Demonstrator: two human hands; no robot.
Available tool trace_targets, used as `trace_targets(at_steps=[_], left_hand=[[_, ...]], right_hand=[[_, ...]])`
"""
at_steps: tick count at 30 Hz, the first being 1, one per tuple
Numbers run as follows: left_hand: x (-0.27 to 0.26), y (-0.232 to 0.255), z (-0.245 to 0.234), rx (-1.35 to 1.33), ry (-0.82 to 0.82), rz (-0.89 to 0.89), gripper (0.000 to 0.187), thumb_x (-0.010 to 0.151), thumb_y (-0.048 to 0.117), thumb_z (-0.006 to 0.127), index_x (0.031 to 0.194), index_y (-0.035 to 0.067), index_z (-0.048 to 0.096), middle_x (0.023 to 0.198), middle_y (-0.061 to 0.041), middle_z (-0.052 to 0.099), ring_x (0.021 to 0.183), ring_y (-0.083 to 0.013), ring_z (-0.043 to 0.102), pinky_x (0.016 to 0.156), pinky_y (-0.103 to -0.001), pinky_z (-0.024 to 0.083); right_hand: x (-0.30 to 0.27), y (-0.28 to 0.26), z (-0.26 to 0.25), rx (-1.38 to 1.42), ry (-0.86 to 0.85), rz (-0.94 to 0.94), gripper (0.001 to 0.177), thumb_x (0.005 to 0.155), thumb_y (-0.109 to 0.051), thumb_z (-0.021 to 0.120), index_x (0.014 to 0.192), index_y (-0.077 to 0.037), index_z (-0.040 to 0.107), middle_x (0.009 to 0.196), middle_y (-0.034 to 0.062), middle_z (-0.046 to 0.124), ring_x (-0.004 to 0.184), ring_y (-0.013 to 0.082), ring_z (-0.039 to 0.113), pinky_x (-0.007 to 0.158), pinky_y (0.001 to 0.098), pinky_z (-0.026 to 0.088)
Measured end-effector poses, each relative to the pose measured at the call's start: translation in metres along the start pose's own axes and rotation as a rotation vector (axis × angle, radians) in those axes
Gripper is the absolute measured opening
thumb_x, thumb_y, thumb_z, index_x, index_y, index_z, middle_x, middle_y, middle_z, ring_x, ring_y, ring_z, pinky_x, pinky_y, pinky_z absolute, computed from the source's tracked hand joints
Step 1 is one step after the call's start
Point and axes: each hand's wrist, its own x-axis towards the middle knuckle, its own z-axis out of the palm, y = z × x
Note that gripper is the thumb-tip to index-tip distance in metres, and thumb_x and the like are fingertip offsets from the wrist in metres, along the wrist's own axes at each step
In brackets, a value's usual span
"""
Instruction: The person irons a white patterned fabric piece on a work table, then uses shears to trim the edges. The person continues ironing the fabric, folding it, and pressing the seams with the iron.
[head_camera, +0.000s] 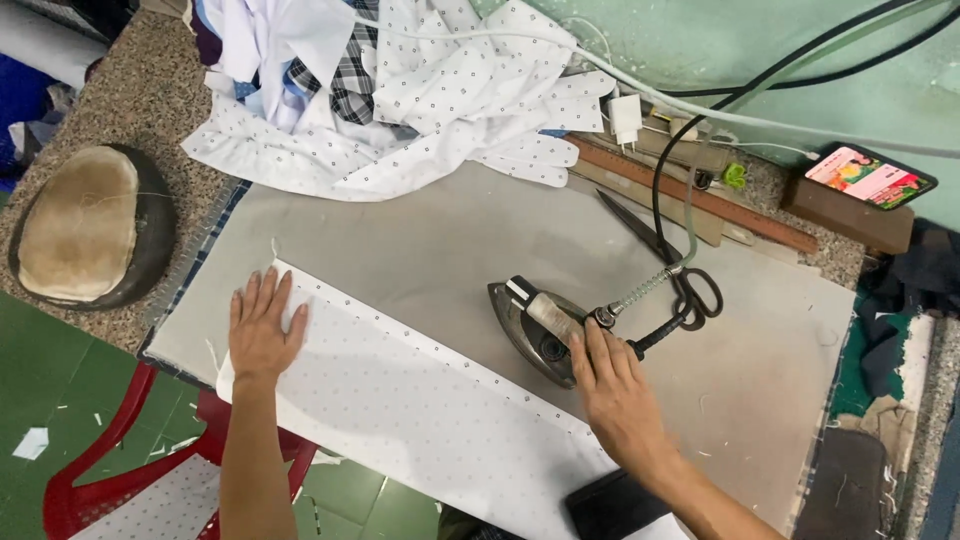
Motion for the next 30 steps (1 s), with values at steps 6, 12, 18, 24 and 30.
trace_targets(at_steps=[6, 12, 18, 24, 30], left_hand=[[0.002, 0.001, -0.003, -0.03, -0.103, -0.024, 0.069, 0.103, 0.058, 0.02, 0.163, 0.023, 0.027, 0.171, -0.003, 0.021, 0.159, -0.0258, 0.011, 0.129, -0.045, 0.0], [0.003, 0.0, -0.002, -0.033, -0.114, -0.033, 0.07, 0.103, 0.059, 0.018, 0.163, 0.024, 0.026, 0.171, -0.001, 0.019, 0.16, -0.024, 0.009, 0.129, -0.044, -0.002], [-0.003, -0.005, 0.015, 0.038, -0.002, -0.052, 0.061, 0.108, 0.059, 0.03, 0.162, 0.032, 0.038, 0.171, 0.006, 0.03, 0.159, -0.0196, 0.023, 0.133, -0.043, 0.008], [-0.003, -0.006, 0.016, 0.029, 0.006, -0.063, 0.061, 0.107, 0.058, 0.033, 0.161, 0.032, 0.037, 0.17, 0.004, 0.032, 0.158, -0.0203, 0.024, 0.132, -0.045, 0.01], [-0.002, -0.005, 0.013, 0.04, -0.045, -0.083, 0.062, 0.106, 0.062, 0.03, 0.161, 0.035, 0.036, 0.17, 0.008, 0.029, 0.158, -0.0177, 0.022, 0.133, -0.044, 0.007]], right_hand=[[-0.008, 0.0, 0.014, -0.131, 0.16, -0.089, 0.063, 0.089, 0.008, 0.05, 0.151, 0.004, 0.036, 0.144, 0.0374, 0.045, 0.12, 0.0482, 0.052, 0.108, 0.0569, 0.046], [-0.008, 0.003, 0.013, -0.1, 0.094, -0.055, 0.068, 0.085, 0.006, 0.052, 0.151, 0.0, 0.039, 0.149, 0.0321, 0.046, 0.125, 0.0451, 0.052, 0.107, 0.0513, 0.047], [0.065, 0.024, 0.005, 0.308, -0.299, 0.175, 0.057, 0.095, -0.029, 0.065, 0.147, -0.009, 0.054, 0.123, 0.0177, 0.07, 0.114, 0.0312, 0.071, 0.094, 0.0419, 0.058], [0.105, 0.007, -0.033, 0.805, -0.587, 0.384, 0.064, 0.098, -0.04, 0.059, 0.148, -0.001, 0.05, 0.13, 0.0291, 0.067, 0.122, 0.0437, 0.066, 0.1, 0.0546, 0.054], [0.114, -0.059, -0.066, 0.508, -0.648, 0.259, 0.056, 0.098, -0.049, 0.056, 0.134, -0.006, 0.057, 0.11, 0.0256, 0.075, 0.102, 0.0431, 0.075, 0.082, 0.0512, 0.061]])
